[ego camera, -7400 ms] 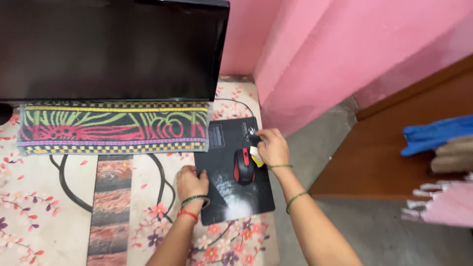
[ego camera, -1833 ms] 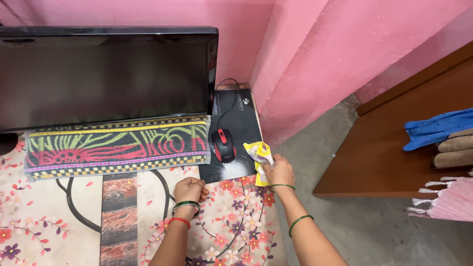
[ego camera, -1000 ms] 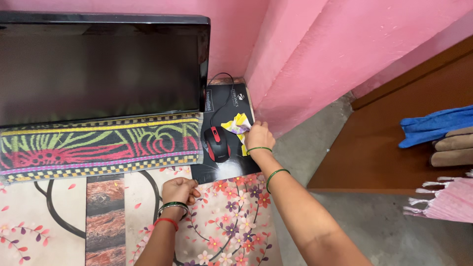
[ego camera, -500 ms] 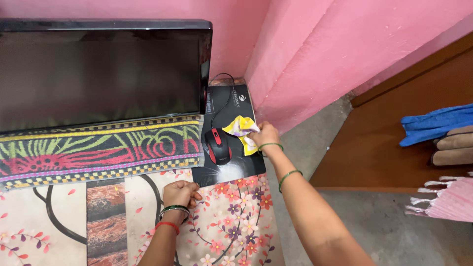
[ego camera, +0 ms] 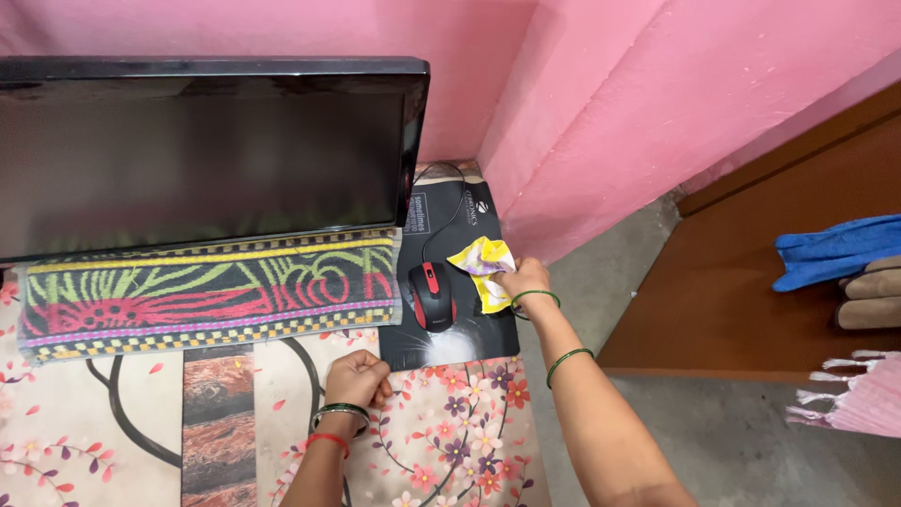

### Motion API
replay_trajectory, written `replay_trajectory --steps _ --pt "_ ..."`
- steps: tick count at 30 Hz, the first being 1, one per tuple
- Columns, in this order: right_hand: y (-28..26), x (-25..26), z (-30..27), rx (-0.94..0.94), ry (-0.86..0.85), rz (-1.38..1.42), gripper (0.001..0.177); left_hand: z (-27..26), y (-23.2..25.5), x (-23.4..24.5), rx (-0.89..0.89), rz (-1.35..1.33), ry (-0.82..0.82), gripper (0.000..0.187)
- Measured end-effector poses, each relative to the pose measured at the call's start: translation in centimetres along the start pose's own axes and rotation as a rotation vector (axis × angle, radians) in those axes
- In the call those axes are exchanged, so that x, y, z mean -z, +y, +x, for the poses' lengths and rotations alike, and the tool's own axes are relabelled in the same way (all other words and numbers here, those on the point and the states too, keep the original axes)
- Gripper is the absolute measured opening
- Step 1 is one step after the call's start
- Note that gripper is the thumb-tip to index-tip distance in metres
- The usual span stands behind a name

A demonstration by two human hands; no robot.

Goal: The person tidies a desk by moving a book, adjusting the monitor, folding a cloth, and wiping the surface with a piece of paper.

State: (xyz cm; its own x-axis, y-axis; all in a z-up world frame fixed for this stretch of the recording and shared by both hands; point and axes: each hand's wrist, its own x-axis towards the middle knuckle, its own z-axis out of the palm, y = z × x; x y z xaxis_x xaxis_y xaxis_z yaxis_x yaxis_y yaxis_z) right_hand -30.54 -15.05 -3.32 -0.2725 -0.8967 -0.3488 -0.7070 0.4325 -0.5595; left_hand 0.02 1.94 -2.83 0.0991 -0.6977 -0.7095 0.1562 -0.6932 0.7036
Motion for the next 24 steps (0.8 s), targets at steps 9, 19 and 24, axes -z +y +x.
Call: replay_trajectory --steps 9,19,24 --pt "0.8 0.2 -2.5 -0.018 0.069 -0.042 0.042 0.0 -0.5 0.1 -0.044 0.048 -0.01 0.013" --pt "0.0 0.8 -8.3 0.624 0.25 0.07 0.06 -1.3 0.6 -0.2 -0.036 0.045 0.029 0.016" --pt "-4.8 0.5 -14.2 0.562 0.044 -0.086 0.038 -1.6 1.2 0.5 0.028 -0.097 0.024 0.03"
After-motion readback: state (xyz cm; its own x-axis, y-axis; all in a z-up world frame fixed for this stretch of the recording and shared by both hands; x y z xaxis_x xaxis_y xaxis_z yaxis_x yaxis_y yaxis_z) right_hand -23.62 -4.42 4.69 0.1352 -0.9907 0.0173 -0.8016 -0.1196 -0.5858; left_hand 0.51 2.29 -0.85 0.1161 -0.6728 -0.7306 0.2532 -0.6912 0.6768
